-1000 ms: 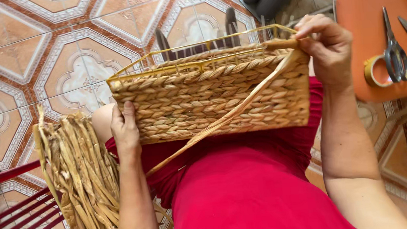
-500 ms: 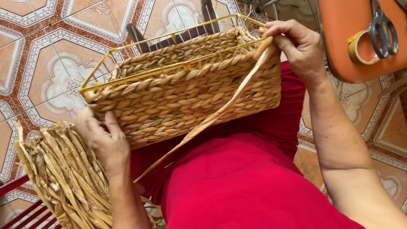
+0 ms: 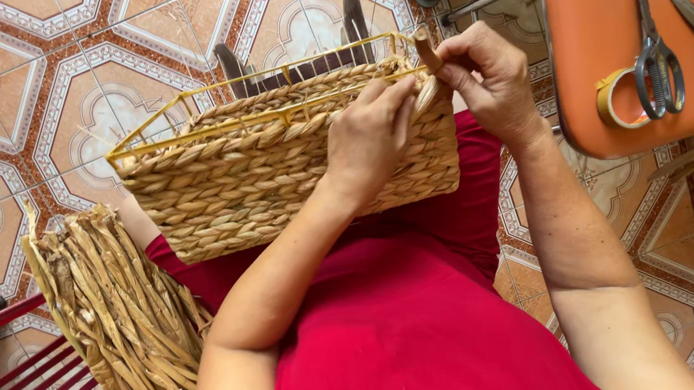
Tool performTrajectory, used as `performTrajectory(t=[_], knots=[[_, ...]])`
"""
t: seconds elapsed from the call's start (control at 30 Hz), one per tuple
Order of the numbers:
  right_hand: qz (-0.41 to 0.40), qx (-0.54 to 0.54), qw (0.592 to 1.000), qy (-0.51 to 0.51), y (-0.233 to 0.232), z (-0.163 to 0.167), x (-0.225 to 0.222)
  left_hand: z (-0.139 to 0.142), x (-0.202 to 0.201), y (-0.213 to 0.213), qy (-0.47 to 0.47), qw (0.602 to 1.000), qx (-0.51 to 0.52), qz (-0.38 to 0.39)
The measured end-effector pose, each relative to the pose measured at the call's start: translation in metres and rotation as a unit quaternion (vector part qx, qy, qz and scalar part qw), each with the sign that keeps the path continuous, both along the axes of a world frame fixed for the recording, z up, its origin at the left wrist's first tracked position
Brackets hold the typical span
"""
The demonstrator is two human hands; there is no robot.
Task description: The person weaves dried palm leaves into a rectangular basket, threading strands through the frame and tightening the weave. They occasionally use scissors to trim excess material and continue adding new strands to build the basket walls.
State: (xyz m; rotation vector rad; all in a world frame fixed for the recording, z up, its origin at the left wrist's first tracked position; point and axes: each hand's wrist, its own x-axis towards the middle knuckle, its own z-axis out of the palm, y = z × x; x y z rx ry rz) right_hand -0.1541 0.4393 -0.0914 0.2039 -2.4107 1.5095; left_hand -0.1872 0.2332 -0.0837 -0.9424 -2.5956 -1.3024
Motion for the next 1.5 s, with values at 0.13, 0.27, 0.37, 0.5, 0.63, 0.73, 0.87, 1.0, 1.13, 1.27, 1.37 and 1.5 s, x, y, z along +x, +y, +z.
performTrajectory(t=[0.13, 0.27, 0.37, 0.5, 0.63, 0.73, 0.87, 1.0, 1.13, 1.27, 1.37, 1.5], knots=[[-0.013, -0.109, 0.989, -0.096, 0.009, -0.001, 0.001, -0.012, -0.006, 0.033, -0.030, 0.998, -0.038, 0.048], [-0.007, -0.121, 0.987, -0.102, 0.009, -0.001, -0.006, -0.013, -0.007, 0.039, 0.041, 0.998, -0.047, -0.005], [-0.019, -0.018, 0.998, -0.050, 0.007, 0.000, -0.008, -0.005, -0.003, 0.027, 0.148, 0.989, 0.005, 0.004], [0.046, 0.009, 0.999, -0.021, 0.009, -0.001, -0.006, 0.003, 0.006, 0.004, 0.049, 0.998, 0.010, 0.042], [-0.015, -0.043, 0.997, -0.069, 0.006, -0.009, -0.008, 0.002, 0.001, -0.013, -0.116, 0.987, 0.104, 0.046], [-0.072, -0.078, 0.989, -0.098, 0.002, -0.013, -0.014, 0.004, -0.008, -0.032, -0.383, 0.919, 0.040, 0.087], [-0.072, -0.074, 0.984, -0.143, 0.003, -0.009, -0.022, 0.006, -0.009, -0.047, -0.210, 0.971, -0.102, 0.055], [-0.036, 0.014, 0.989, -0.145, 0.009, -0.001, -0.029, -0.006, 0.004, -0.027, 0.034, 0.986, -0.161, 0.034], [-0.043, -0.004, 0.992, -0.115, 0.013, 0.019, -0.024, -0.015, 0.003, -0.006, 0.139, 0.967, -0.213, -0.023], [0.054, 0.096, 0.994, 0.012, 0.008, 0.030, -0.015, 0.008, -0.026, -0.016, -0.004, 0.948, -0.304, -0.096], [0.096, 0.146, 0.984, 0.033, 0.000, 0.024, -0.022, 0.042, -0.055, -0.025, -0.102, 0.935, -0.323, -0.104], [0.059, 0.190, 0.979, 0.032, -0.007, 0.014, -0.030, 0.085, -0.053, -0.037, 0.155, 0.979, -0.131, 0.006]])
